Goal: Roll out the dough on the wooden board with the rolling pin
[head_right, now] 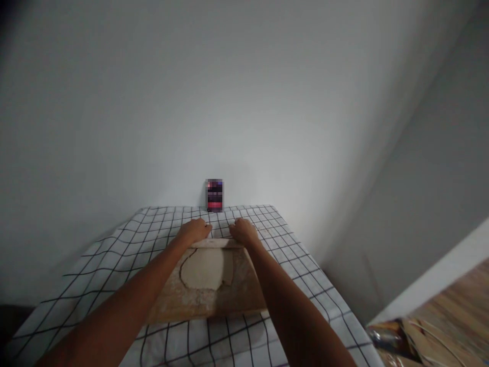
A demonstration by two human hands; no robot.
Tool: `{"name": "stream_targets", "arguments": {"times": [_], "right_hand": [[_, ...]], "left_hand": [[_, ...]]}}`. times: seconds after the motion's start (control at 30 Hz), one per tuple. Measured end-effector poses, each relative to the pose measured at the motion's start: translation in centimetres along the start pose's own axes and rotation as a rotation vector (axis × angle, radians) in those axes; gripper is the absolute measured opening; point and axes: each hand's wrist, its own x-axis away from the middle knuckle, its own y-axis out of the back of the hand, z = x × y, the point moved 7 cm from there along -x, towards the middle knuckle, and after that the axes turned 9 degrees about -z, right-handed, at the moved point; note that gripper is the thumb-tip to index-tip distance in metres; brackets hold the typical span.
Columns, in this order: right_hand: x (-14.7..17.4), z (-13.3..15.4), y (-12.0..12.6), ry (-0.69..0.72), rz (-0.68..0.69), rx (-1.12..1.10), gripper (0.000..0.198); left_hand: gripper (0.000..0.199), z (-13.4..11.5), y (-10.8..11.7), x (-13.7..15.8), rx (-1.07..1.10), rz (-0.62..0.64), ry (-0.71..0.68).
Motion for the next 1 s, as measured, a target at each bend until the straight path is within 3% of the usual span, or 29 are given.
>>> {"name": "stream_targets", "arguments": {"times": [0.43, 0.8, 1.0], "right_hand": [[1.3, 0.3, -0.3, 0.011, 0.003, 0.017, 0.043], [1.3, 1.0, 0.1, 0.07, 0.059, 0.017, 0.043], [3.0, 1.2, 0.3, 0.06, 0.047, 0.024, 0.048]], "left_hand": [[0.051, -0.2, -0.6, -0.9, 0.006, 0.007, -0.059], [0.057, 0.0, -0.3, 1.5, -0.002, 0.007, 0.03], [0.055, 0.0, -0.4, 2.7, -0.024, 0.049, -0.019]]}}
